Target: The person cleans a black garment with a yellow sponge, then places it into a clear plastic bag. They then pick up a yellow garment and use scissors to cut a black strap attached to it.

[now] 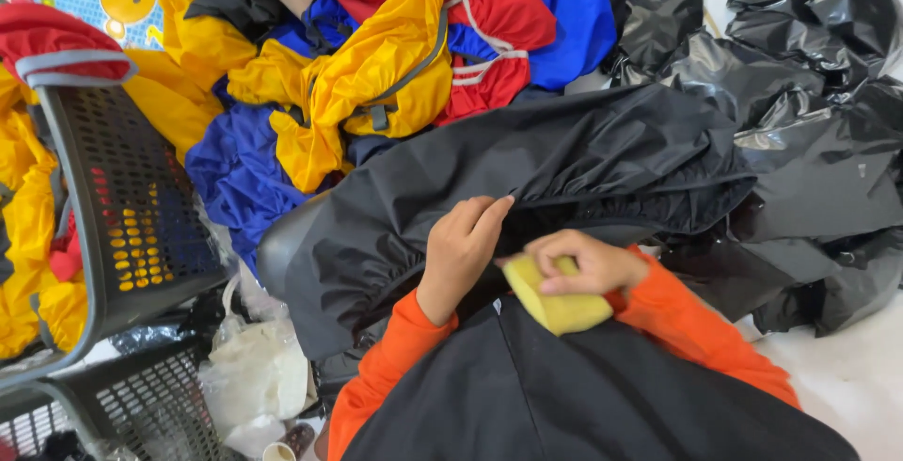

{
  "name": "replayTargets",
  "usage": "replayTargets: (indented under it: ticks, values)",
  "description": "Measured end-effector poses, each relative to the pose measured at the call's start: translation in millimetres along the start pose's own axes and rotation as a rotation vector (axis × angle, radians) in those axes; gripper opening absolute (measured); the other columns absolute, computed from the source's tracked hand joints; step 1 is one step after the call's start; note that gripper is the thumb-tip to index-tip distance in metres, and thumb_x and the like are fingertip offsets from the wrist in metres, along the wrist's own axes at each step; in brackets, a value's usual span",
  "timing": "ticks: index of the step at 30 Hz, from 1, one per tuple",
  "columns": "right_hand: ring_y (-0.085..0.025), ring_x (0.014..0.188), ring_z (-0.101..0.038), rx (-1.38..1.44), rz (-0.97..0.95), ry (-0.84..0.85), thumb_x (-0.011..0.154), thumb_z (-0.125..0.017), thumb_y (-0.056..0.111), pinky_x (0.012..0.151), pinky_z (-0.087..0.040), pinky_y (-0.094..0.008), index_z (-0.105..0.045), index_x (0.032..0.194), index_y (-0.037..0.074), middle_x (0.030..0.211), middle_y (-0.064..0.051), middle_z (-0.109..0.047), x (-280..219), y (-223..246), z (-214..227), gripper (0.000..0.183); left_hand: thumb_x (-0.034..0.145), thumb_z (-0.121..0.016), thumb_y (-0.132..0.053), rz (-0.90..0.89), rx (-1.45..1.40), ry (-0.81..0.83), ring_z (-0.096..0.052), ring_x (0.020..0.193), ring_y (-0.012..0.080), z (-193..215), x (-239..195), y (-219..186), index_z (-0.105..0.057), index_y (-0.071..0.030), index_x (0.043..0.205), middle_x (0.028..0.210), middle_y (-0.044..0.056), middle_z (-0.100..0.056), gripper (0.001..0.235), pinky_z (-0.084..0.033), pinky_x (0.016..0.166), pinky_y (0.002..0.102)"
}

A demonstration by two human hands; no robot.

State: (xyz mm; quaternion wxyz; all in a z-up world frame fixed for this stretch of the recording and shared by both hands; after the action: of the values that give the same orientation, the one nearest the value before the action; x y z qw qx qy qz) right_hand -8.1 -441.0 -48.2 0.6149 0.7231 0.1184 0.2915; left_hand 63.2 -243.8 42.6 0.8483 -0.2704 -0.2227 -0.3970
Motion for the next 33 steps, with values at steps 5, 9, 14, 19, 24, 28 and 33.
replayTargets:
  ticks: [5,9,14,19,24,28,33]
  values:
    - [-0.009,0.064,-0.055,0.078,-0.186,-0.165,0.089,-0.080,0.019,0.058,-0.043,-0.029,-0.060,0.074,0.010,0.069,0.002,-0.061,-9,-64,4,0.027,0.096,-0.073,-0.015,0.042,-0.139,0.016,-0.064,0.071,0.0189,-4,-17,9,-0.070,-0.009,0.114,0.087,0.003,-0.062,0.020,-0.055,0.059,0.025]
    - [-0.005,0.064,-0.055,0.188,-0.328,-0.294,0.088,-0.081,0.016,0.057,-0.041,-0.023,-0.062,0.080,0.006,0.070,0.005,-0.060,-31,-83,10,0.023,0.098,-0.069,-0.020,0.063,-0.263,0.173,-0.067,0.086,0.0257,-14,-42,18,-0.067,-0.007,0.126,0.099,0.008,-0.064,0.031,-0.057,0.068,0.032]
    - [-0.023,0.075,-0.064,-0.163,-0.278,-0.160,0.084,-0.084,0.024,0.065,-0.048,-0.039,-0.063,0.078,0.010,0.080,-0.008,-0.069,-44,-17,30,0.025,0.096,-0.072,-0.018,-0.022,-0.098,0.109,-0.067,0.097,0.0265,-39,-68,20,-0.071,-0.013,0.125,0.111,0.008,-0.067,0.029,-0.057,0.081,0.036]
    - [-0.028,0.088,-0.067,-0.578,-0.154,-0.517,0.081,-0.085,0.026,0.080,-0.051,-0.039,-0.063,0.082,0.011,0.094,-0.009,-0.066,-49,26,54,0.026,0.104,-0.061,-0.012,-0.207,0.090,-0.018,-0.063,0.126,0.0303,-51,-70,0,-0.070,-0.018,0.128,0.136,0.010,-0.066,0.027,-0.051,0.105,0.041]
    - [-0.038,0.093,-0.071,-1.004,-0.405,-0.440,0.078,-0.084,0.027,0.077,-0.056,-0.047,-0.068,0.092,0.016,0.105,-0.009,-0.071,-28,13,56,0.024,0.099,-0.062,-0.001,-0.161,-0.065,0.175,-0.067,0.121,0.0314,-60,-73,6,-0.072,-0.002,0.115,0.115,0.014,-0.073,0.019,-0.050,0.111,0.045]
    - [-0.028,0.098,-0.070,-1.260,-0.857,-0.892,0.081,-0.085,0.040,0.088,-0.058,-0.042,-0.073,0.098,0.033,0.097,0.003,-0.065,-91,-6,120,0.022,0.096,-0.058,0.001,-0.034,-0.234,0.234,-0.068,0.118,0.0354,-57,-72,9,-0.075,0.001,0.109,0.111,0.017,-0.074,0.021,-0.048,0.111,0.047]
    - [-0.034,0.100,-0.058,-1.854,-0.435,-1.276,0.087,-0.083,-0.005,0.079,-0.052,-0.041,-0.065,0.110,0.003,0.115,-0.014,-0.052,-103,72,123,0.029,0.088,-0.074,-0.024,0.010,-0.202,0.321,-0.049,0.139,0.0336,-50,-65,2,-0.070,-0.002,0.118,0.129,0.009,-0.067,0.037,-0.034,0.119,0.049]
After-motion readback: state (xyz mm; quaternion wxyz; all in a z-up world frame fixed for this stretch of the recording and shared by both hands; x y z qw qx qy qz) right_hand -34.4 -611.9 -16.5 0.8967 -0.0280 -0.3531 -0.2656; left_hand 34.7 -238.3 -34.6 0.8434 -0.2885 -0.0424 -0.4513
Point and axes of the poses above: each hand's wrist, its own x-axis towards the middle knuckle, its own z-axis out of the back of the hand, y = z × x, the point moved 1 cm from there along x, towards the middle knuckle
